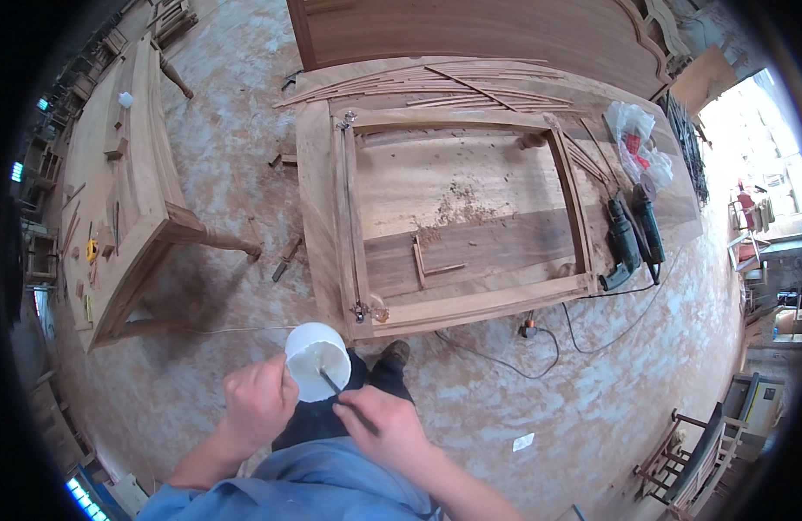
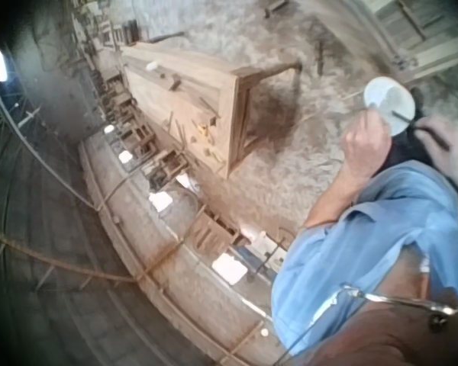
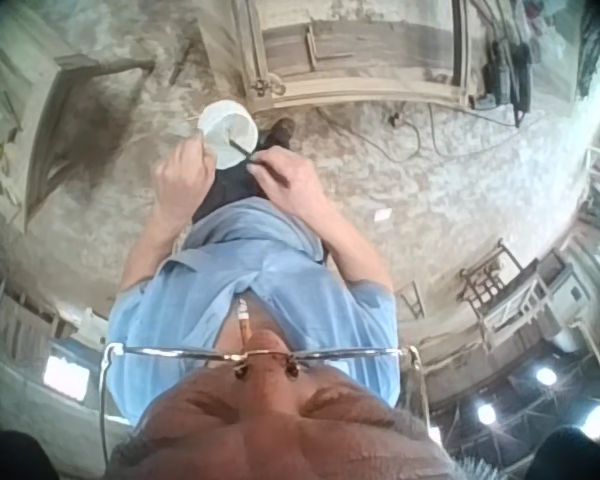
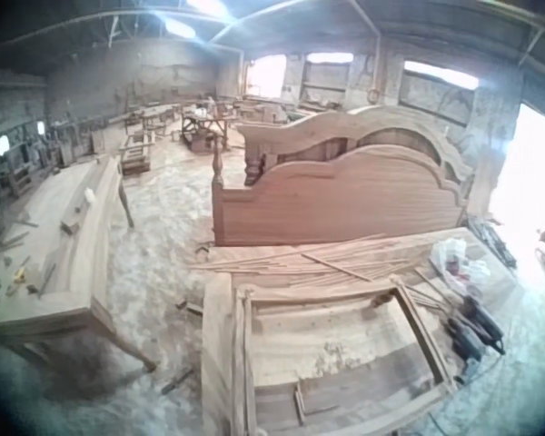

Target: The person applies a liquid substance to the joints of a wooden frame and a wooden box using a brush, and then uses a hammer to tap wooden strips into place on the box.

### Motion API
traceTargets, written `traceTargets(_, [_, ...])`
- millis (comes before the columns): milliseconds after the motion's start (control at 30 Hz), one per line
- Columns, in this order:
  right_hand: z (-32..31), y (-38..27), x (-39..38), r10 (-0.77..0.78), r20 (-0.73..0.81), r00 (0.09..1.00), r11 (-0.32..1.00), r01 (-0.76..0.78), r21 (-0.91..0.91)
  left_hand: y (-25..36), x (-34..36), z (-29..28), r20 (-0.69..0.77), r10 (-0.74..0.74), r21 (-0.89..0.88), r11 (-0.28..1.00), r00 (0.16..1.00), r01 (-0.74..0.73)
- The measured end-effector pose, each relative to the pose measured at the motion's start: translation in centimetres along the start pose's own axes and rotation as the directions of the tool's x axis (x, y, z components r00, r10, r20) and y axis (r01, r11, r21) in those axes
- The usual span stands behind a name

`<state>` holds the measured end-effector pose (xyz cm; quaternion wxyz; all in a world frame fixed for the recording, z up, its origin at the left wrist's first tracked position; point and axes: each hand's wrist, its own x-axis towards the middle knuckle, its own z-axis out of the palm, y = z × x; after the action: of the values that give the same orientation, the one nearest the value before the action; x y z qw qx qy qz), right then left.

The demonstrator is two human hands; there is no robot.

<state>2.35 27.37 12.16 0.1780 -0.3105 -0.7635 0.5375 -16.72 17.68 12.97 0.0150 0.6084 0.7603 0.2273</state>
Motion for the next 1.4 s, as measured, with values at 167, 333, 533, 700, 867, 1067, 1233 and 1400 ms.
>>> traceTargets(167, [0.6,2.0,-1.4,0.583,-0.030,0.812,0.653,-0.446,0.612,-1.4,0.9,0.5,-0.008,0.002,-0.014,1.000,1.000,-0.002])
traceTargets(333, [-0.8,3.8,-3.5,0.610,-0.158,0.777,0.510,-0.232,0.828,-2.5,1.8,1.3,-0.009,-0.019,-0.060,0.998,1.000,0.018])
traceTargets(533, [-1.7,6.1,-4.5,0.571,-0.335,0.750,0.537,-0.032,0.843,-3.3,2.6,1.9,-0.046,-0.044,-0.101,0.994,0.998,0.039])
traceTargets(700, [-0.5,7.9,-3.5,0.585,-0.366,0.724,0.677,-0.187,0.712,-3.5,2.5,1.5,-0.030,-0.094,-0.135,0.987,0.995,0.089])
traceTargets(867, [-0.3,7.9,-3.2,0.578,-0.379,0.723,0.730,-0.251,0.636,-3.9,2.1,1.2,-0.018,-0.094,-0.139,0.986,0.995,0.090])
traceTargets(1067, [-0.1,6.3,-3.2,0.492,-0.405,0.771,0.824,-0.264,0.501,-4.0,1.7,1.3,0.021,-0.127,-0.166,0.978,0.992,0.129])
traceTargets(1233, [-2.2,5.5,-2.4,0.559,-0.492,0.668,0.811,-0.313,0.495,-4.1,1.7,1.4,0.020,-0.115,-0.172,0.978,0.993,0.116])
traceTargets(1400, [-3.4,4.2,-1.4,0.639,-0.395,0.660,0.720,-0.332,0.610,-4.2,1.7,1.3,0.031,-0.127,-0.187,0.974,0.991,0.130])
